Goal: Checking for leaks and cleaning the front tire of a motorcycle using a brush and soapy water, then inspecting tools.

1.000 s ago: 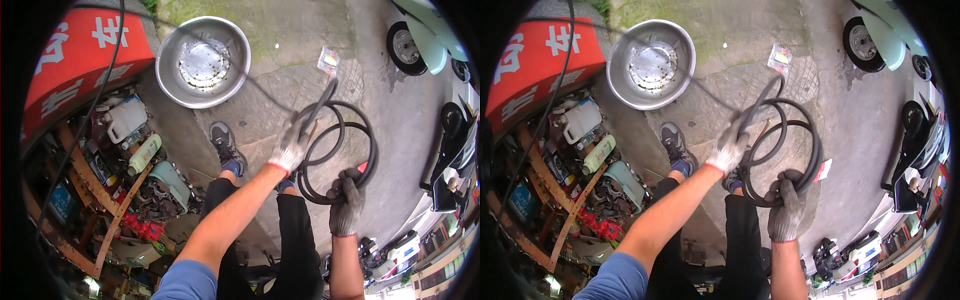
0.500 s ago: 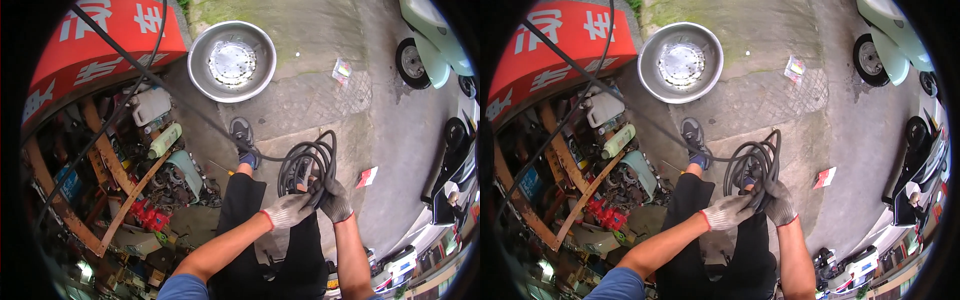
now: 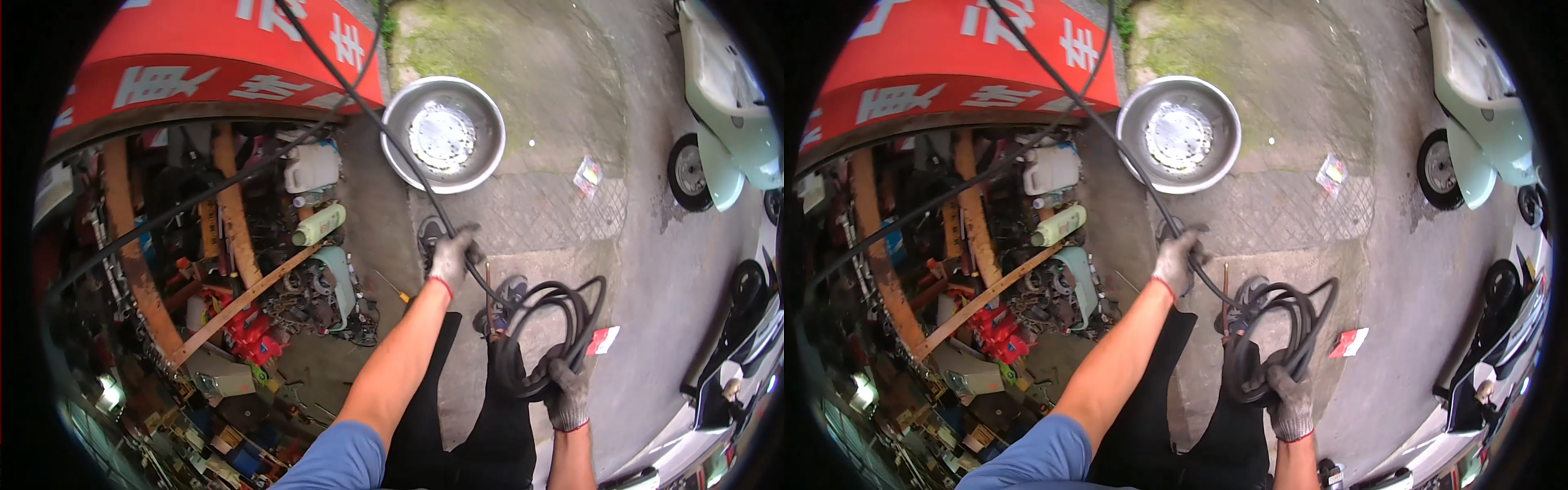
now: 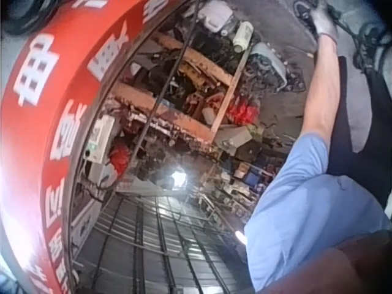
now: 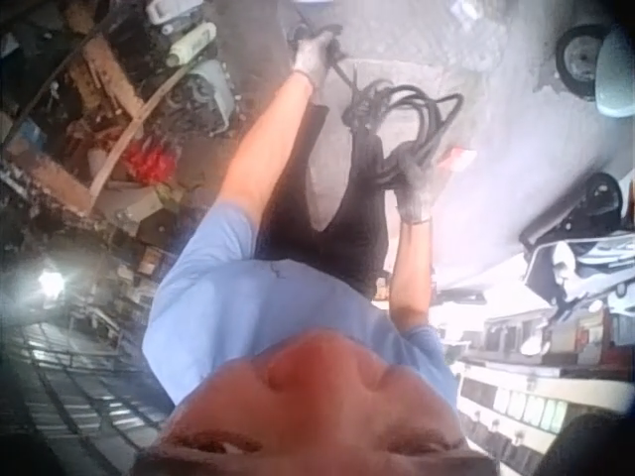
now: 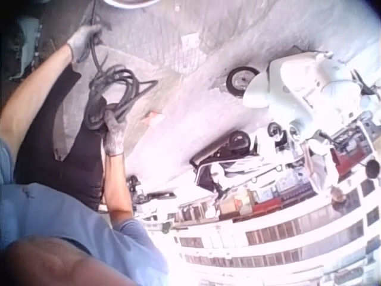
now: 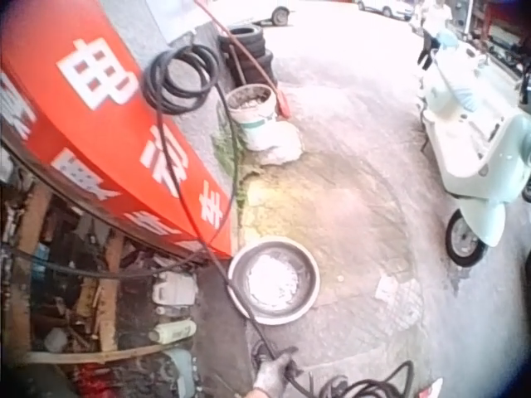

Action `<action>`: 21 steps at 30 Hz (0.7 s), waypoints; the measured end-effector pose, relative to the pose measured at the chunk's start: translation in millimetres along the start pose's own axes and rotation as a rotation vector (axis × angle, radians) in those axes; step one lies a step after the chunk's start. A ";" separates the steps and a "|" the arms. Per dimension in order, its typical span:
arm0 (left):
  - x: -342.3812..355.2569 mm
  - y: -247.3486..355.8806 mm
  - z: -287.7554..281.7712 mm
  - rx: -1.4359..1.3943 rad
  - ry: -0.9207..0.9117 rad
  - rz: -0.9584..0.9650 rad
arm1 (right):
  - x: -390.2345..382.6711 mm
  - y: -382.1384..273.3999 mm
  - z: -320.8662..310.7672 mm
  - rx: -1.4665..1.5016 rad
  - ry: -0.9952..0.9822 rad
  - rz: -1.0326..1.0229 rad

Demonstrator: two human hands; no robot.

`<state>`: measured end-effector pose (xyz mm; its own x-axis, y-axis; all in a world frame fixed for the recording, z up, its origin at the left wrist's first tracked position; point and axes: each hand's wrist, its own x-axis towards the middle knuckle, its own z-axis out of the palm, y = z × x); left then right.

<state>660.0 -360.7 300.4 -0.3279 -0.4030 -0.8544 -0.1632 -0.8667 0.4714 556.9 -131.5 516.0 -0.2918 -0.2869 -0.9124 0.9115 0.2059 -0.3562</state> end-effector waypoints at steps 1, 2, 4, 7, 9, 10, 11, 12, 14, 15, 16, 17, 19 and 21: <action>-26.7 2.5 4.3 0.032 -0.028 -0.005 | -2.7 -5.0 4.1 -0.014 0.025 -0.054; -57.2 5.1 7.2 0.081 -0.095 -0.012 | 2.8 -10.9 9.7 -0.140 0.116 -0.082; -117.6 11.2 6.0 0.252 -0.248 -0.095 | 13.8 -15.6 28.2 -0.363 0.094 -0.216; -182.3 4.4 21.8 -0.195 -0.567 -0.106 | 14.7 -22.8 51.9 -0.980 -0.001 -0.342; -198.3 4.2 36.5 -0.268 -0.431 -0.138 | -0.4 -8.0 72.7 -1.351 -0.135 -0.639; -205.9 7.3 40.2 -0.267 -0.321 -0.157 | -13.2 -6.5 71.9 -1.430 -0.204 -0.631; -212.3 11.6 43.4 -0.212 -0.158 -0.207 | -28.5 -4.3 66.7 -1.542 -0.254 -0.525; -222.8 13.7 50.1 -0.295 -0.122 -0.137 | -40.2 -2.5 60.9 -1.424 -0.259 -0.684; -241.7 22.2 62.5 -0.379 -0.073 -0.175 | -65.2 -1.1 34.5 -1.246 -0.164 -0.857; -253.0 25.7 69.6 -0.322 -0.051 -0.088 | -74.0 -1.0 21.2 -1.191 -0.044 -0.830; -260.8 31.6 75.1 -0.320 -0.063 -0.063 | -80.9 0.2 9.8 -1.029 0.062 -0.635; -269.8 36.0 82.0 -0.310 -0.094 -0.011 | -85.7 -0.7 -0.5 -0.861 0.179 -0.386; -290.0 41.9 89.9 -0.489 -0.225 -0.107 | -80.1 -11.9 -10.6 0.013 -0.001 0.311; -307.3 47.8 96.7 -0.655 -0.445 -0.182 | -67.3 -26.4 -2.9 0.381 -0.619 0.340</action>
<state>663.0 -249.9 606.7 -0.7102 -0.2040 -0.6737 0.2833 -0.9590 -0.0082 551.6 -114.8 586.2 0.1318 -0.7559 -0.6413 0.9904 0.0735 0.1168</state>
